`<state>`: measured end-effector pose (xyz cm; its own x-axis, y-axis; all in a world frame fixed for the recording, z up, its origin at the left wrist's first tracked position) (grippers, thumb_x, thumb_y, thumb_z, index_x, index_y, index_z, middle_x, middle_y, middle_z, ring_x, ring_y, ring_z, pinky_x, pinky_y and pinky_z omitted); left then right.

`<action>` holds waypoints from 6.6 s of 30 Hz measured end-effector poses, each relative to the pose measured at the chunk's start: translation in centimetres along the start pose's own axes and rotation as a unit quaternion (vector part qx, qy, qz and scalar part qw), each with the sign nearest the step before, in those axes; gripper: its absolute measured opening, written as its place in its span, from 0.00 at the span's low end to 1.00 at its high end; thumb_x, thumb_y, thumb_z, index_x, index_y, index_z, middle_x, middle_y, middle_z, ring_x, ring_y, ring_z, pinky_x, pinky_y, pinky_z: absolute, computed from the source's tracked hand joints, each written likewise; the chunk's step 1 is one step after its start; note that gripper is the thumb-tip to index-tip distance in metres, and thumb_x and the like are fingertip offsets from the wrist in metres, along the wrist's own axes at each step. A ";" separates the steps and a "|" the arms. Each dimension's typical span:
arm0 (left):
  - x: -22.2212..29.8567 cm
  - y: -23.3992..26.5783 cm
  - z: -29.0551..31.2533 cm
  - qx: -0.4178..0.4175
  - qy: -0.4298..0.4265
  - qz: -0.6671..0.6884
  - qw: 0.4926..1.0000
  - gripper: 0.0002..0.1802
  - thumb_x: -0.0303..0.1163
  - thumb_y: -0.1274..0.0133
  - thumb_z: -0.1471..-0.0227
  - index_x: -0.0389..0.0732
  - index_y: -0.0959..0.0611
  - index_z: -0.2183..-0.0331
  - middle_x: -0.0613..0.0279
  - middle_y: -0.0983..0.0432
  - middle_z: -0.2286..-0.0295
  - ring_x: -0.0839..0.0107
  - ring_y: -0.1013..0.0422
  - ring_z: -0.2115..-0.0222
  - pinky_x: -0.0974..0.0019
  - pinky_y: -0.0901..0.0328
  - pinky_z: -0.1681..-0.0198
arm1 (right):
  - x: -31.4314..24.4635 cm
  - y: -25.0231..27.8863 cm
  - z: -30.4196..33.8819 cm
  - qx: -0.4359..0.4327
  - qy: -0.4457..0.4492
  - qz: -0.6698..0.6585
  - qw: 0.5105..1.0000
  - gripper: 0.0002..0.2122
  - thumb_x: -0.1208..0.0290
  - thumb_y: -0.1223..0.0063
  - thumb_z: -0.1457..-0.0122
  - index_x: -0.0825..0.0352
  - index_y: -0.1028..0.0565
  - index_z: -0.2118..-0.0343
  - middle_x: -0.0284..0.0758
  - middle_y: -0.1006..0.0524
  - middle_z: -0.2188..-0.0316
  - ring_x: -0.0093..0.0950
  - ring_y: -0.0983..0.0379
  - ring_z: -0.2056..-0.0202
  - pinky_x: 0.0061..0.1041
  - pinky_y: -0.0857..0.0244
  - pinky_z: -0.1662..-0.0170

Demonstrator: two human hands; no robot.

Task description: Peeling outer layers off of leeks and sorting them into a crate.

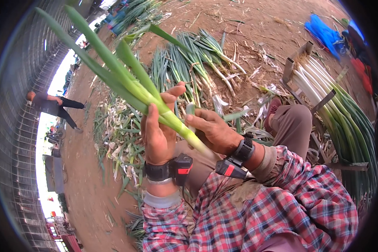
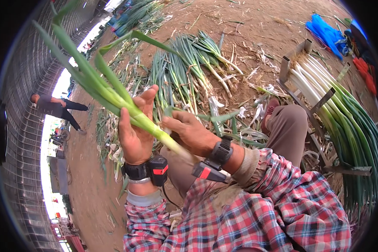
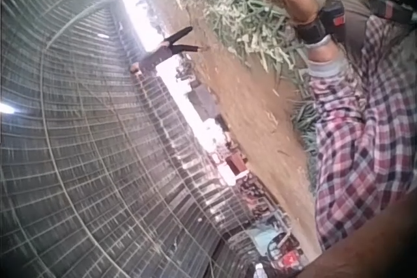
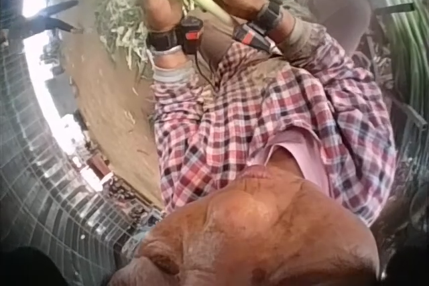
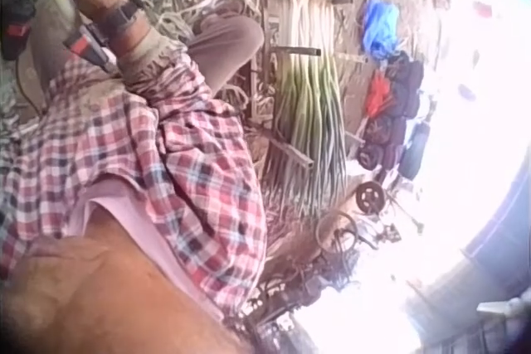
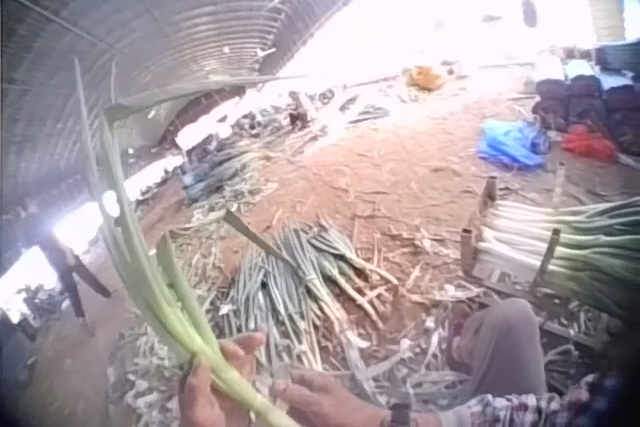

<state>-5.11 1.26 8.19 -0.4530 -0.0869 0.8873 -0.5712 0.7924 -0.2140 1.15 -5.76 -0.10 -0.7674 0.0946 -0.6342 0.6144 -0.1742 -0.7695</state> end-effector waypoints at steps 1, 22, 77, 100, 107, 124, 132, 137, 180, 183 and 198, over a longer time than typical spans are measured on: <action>0.3 -0.2 -0.2 -0.003 -0.001 0.003 1.000 0.20 0.42 0.63 0.37 0.34 0.26 0.58 0.48 0.27 0.58 0.61 0.32 0.51 0.54 0.45 0.40 | 0.8 2.0 0.4 -0.013 -0.008 0.130 0.991 0.14 0.59 0.51 0.38 0.68 0.29 0.66 0.30 0.27 0.74 0.19 0.31 0.74 0.22 0.35 0.69; -5.8 -3.4 -0.4 0.045 0.118 0.159 0.979 0.28 0.53 0.62 0.38 0.34 0.29 0.55 0.64 0.31 0.73 0.65 0.27 0.64 0.64 0.30 0.58 | -4.1 3.4 1.3 -0.086 0.132 0.155 0.975 0.10 0.79 0.40 0.46 0.66 0.29 0.63 0.28 0.27 0.64 0.18 0.30 0.62 0.20 0.35 0.57; -3.8 1.8 2.0 0.093 0.072 0.192 0.974 0.17 0.40 0.55 0.39 0.38 0.28 0.55 0.63 0.25 0.71 0.61 0.27 0.57 0.56 0.35 0.48 | -4.0 -1.2 0.2 -0.210 0.235 0.428 0.847 0.09 0.78 0.41 0.50 0.68 0.30 0.67 0.31 0.29 0.73 0.23 0.30 0.68 0.25 0.35 0.64; -2.8 2.1 2.2 0.081 0.067 0.204 0.973 0.14 0.41 0.56 0.38 0.40 0.28 0.57 0.68 0.28 0.75 0.66 0.28 0.56 0.52 0.37 0.44 | -2.4 -0.1 0.6 -0.218 0.091 0.256 0.937 0.07 0.73 0.45 0.41 0.68 0.28 0.63 0.28 0.27 0.69 0.15 0.33 0.66 0.18 0.37 0.64; -2.0 2.4 1.8 0.102 0.034 0.283 0.953 0.11 0.36 0.55 0.38 0.39 0.27 0.61 0.67 0.31 0.78 0.68 0.26 0.67 0.53 0.31 0.52 | -3.9 0.1 2.2 -0.216 0.085 0.368 0.901 0.04 0.76 0.48 0.40 0.69 0.28 0.65 0.28 0.28 0.70 0.17 0.33 0.69 0.19 0.38 0.67; 0.5 2.4 1.4 0.211 0.051 0.102 0.971 0.27 0.34 0.54 0.39 0.44 0.41 0.41 0.62 0.30 0.65 0.66 0.29 0.63 0.58 0.34 0.50 | -3.0 -2.9 1.0 -0.051 0.313 0.549 0.773 0.18 0.75 0.41 0.50 0.67 0.30 0.55 0.40 0.30 0.65 0.37 0.29 0.66 0.32 0.34 0.64; 1.7 2.4 2.3 0.206 0.048 0.088 0.973 0.16 0.39 0.58 0.37 0.39 0.35 0.53 0.62 0.32 0.66 0.71 0.31 0.67 0.64 0.33 0.61 | -2.9 -4.6 0.7 -0.110 0.360 0.562 0.736 0.15 0.76 0.44 0.50 0.64 0.34 0.60 0.41 0.30 0.69 0.44 0.30 0.67 0.38 0.36 0.67; 1.2 2.8 2.6 0.216 0.049 0.069 0.973 0.18 0.38 0.58 0.37 0.38 0.37 0.50 0.62 0.33 0.66 0.73 0.33 0.69 0.66 0.35 0.64 | -2.5 -4.6 0.6 -0.143 0.342 0.571 0.733 0.11 0.77 0.46 0.50 0.64 0.35 0.65 0.41 0.32 0.71 0.45 0.31 0.69 0.40 0.37 0.68; 3.4 9.5 4.1 0.154 -0.004 0.315 0.937 0.21 0.46 0.54 0.40 0.36 0.25 0.59 0.71 0.38 0.80 0.80 0.46 0.82 0.73 0.47 0.78 | -1.8 9.9 -0.5 0.100 0.180 0.749 0.630 0.03 0.80 0.53 0.47 0.67 0.27 0.71 0.39 0.28 0.75 0.37 0.29 0.74 0.33 0.35 0.71; 3.2 8.8 4.4 0.171 -0.009 0.290 0.942 0.20 0.47 0.54 0.39 0.37 0.25 0.60 0.71 0.38 0.81 0.80 0.46 0.82 0.74 0.47 0.77 | -2.6 5.9 -0.2 0.068 0.275 0.680 0.677 0.09 0.79 0.49 0.49 0.66 0.25 0.63 0.40 0.28 0.63 0.38 0.28 0.67 0.33 0.32 0.64; 1.3 6.2 4.8 0.225 0.002 0.212 0.951 0.19 0.48 0.55 0.39 0.40 0.26 0.60 0.72 0.37 0.80 0.82 0.44 0.83 0.75 0.46 0.79 | 0.2 -4.2 0.9 -0.069 0.393 0.672 0.623 0.05 0.73 0.49 0.51 0.65 0.33 0.75 0.35 0.33 0.78 0.36 0.31 0.75 0.35 0.37 0.72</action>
<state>-12.55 3.13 6.06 -0.7056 0.1865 0.6836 -0.5737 0.4160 -0.7056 -1.77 -5.84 3.10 0.7524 0.4142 -0.5122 0.6566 -0.5334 0.5332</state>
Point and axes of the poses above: each hand's wrist, its own z-axis away from the middle knuckle, its own y-axis out of the back of the hand, x = y × z, the point moved 5 cm from there along -z, towards the middle knuckle
